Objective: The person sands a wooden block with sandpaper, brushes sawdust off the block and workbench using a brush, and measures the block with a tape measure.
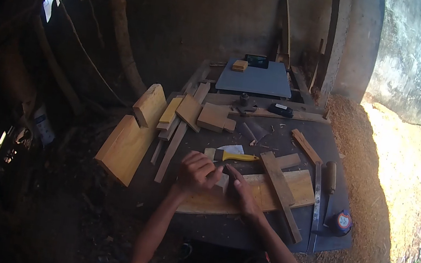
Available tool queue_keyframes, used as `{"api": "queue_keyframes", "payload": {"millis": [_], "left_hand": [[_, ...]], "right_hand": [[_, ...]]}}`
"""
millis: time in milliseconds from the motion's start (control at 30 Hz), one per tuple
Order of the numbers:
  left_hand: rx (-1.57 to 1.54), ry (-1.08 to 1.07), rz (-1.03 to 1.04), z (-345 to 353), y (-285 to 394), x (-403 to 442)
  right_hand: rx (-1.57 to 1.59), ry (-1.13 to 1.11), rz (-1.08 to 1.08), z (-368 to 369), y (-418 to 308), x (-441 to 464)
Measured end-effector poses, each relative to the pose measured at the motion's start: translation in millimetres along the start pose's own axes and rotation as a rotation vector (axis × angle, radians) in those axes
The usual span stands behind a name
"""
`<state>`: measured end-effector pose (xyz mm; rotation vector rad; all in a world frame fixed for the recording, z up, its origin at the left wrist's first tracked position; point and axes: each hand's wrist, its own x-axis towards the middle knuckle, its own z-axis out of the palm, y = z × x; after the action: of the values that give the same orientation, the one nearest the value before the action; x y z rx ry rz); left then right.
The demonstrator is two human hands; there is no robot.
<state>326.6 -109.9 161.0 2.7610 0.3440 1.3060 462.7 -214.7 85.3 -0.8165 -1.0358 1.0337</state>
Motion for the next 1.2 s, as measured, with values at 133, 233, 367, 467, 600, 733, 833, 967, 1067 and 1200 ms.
{"api": "queue_keyframes", "payload": {"millis": [133, 233, 367, 467, 600, 733, 833, 967, 1067, 1200], "left_hand": [[-0.025, 0.551, -0.434, 24.7, 33.6, -16.0], [-0.66, 0.587, -0.874, 57.9, 19.9, -47.4], [-1.143, 0.294, -0.851, 60.3, 0.7, -40.1], [-1.167, 0.224, -0.79, 67.9, -7.9, -42.0], [-1.24, 0.264, -0.794, 71.0, -3.3, -41.7], [-1.103, 0.278, -0.818, 65.0, -2.3, -41.2], [-1.106, 0.319, -0.837, 76.5, -6.4, -44.9], [-1.03, 0.294, -0.819, 81.1, -13.5, -42.1], [-1.07, 0.283, -0.86, 85.0, -14.4, -44.5], [-0.991, 0.312, -0.827, 66.0, -1.7, -37.4]], "right_hand": [[-0.244, -0.091, 0.01, 0.0, -11.9, -16.0], [-0.33, -0.138, 0.031, 22.4, -31.5, -25.9], [-0.435, 0.055, 0.018, 46.9, -33.5, -29.8], [-0.574, 0.081, -0.054, 44.6, -29.6, -12.0], [-0.66, 0.045, 0.048, 35.8, -33.6, 39.4], [-0.746, -0.038, 0.119, 32.7, -36.8, 65.8], [-0.753, -0.09, 0.134, 35.3, -50.1, 46.9], [-0.754, -0.112, 0.102, 36.8, -53.3, 8.2], [-0.73, -0.085, 0.142, 28.5, -41.1, 24.4], [-0.557, -0.164, 0.261, 30.0, -54.5, 42.9]]}}
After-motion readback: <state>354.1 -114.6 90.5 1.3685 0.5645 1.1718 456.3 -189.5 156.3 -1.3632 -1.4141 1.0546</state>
